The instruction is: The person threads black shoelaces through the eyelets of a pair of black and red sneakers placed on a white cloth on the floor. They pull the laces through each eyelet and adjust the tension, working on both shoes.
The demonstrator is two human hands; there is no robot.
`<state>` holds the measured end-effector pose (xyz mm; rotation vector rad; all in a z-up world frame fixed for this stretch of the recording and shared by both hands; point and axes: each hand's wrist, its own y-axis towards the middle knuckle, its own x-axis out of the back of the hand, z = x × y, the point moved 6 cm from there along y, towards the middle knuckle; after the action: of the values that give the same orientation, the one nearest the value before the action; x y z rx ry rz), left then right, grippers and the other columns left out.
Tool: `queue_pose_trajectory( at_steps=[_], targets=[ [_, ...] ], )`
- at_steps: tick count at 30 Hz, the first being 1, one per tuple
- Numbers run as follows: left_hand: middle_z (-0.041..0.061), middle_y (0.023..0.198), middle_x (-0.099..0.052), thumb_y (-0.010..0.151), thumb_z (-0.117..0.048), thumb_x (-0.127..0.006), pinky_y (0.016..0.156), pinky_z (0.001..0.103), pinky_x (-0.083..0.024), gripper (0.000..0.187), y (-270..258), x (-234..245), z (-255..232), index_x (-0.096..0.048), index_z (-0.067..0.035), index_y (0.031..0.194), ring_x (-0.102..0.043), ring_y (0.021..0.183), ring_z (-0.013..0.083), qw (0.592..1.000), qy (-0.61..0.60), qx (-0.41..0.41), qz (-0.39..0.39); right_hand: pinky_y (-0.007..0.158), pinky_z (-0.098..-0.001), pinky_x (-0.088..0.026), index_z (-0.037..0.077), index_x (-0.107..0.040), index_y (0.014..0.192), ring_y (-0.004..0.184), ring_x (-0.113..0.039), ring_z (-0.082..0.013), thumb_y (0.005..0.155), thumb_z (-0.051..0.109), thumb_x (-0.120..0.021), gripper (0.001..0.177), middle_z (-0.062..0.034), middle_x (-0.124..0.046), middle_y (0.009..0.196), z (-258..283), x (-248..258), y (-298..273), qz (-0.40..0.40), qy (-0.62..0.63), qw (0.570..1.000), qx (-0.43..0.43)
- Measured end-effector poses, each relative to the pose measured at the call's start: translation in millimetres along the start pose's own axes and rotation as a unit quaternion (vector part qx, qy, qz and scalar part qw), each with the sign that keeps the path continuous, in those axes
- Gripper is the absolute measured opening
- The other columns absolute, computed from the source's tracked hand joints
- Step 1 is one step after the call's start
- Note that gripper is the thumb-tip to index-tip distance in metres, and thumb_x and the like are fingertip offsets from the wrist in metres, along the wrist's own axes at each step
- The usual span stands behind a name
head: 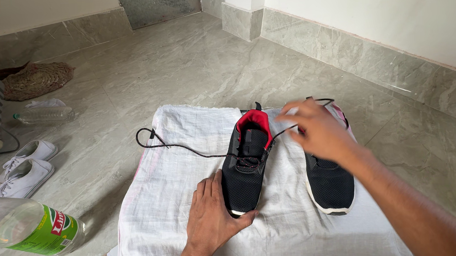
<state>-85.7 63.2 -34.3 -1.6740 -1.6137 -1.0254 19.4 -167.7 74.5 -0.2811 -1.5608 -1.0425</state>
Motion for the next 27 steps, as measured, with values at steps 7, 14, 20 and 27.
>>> queue_pose_trajectory(
  at_steps=[7, 14, 20, 27],
  targets=[
    [0.024, 0.146, -0.046, 0.060, -0.062, -0.085, 0.113, 0.043, -0.035, 0.123, -0.1, -3.4, 2.9, -0.035, 0.010, 0.148, -0.042, 0.133, 0.0345, 1.000, 0.012, -0.004, -0.005, 0.090, -0.0342, -0.052, 0.016, -0.079, 0.108, 0.105, -0.062, -0.0207, 0.088, 0.018, -0.070, 0.021, 0.0008, -0.070, 0.110, 25.4, -29.5, 7.8, 0.096, 0.060, 0.993, 0.031],
    [0.024, 0.144, -0.047, 0.061, -0.064, -0.084, 0.114, 0.042, -0.034, 0.122, 0.9, -2.5, 2.3, -0.037, 0.010, 0.146, -0.041, 0.133, 0.0339, 1.000, 0.014, 0.008, 0.020, 0.083, -0.0360, -0.054, 0.014, -0.081, 0.100, 0.093, -0.067, -0.0218, 0.085, 0.016, -0.072, 0.018, -0.0011, -0.075, 0.096, 1.3, -7.4, 14.6, 0.039, 0.060, 0.997, -0.003],
    [0.023, 0.137, -0.050, 0.061, -0.069, -0.084, 0.114, 0.042, -0.036, 0.123, 0.3, -2.3, 1.9, -0.039, 0.011, 0.144, -0.043, 0.131, 0.0332, 1.000, 0.018, 0.003, 0.009, 0.090, -0.0363, -0.053, 0.013, -0.078, 0.106, 0.104, -0.064, -0.0224, 0.084, 0.011, -0.071, 0.024, -0.0026, -0.072, 0.106, 10.7, -8.0, 14.2, 0.022, 0.026, 0.998, -0.051],
    [0.025, 0.135, -0.054, 0.059, -0.075, -0.082, 0.105, 0.044, -0.040, 0.124, -1.1, 1.9, -1.2, -0.044, 0.013, 0.138, -0.049, 0.124, 0.0351, 0.999, 0.013, -0.029, -0.042, 0.096, -0.0353, -0.051, 0.012, -0.077, 0.106, 0.107, -0.063, -0.0222, 0.085, 0.017, -0.071, 0.022, -0.0029, -0.072, 0.110, 59.7, -13.7, 26.6, 0.002, 0.087, 0.995, -0.049]
  ],
)
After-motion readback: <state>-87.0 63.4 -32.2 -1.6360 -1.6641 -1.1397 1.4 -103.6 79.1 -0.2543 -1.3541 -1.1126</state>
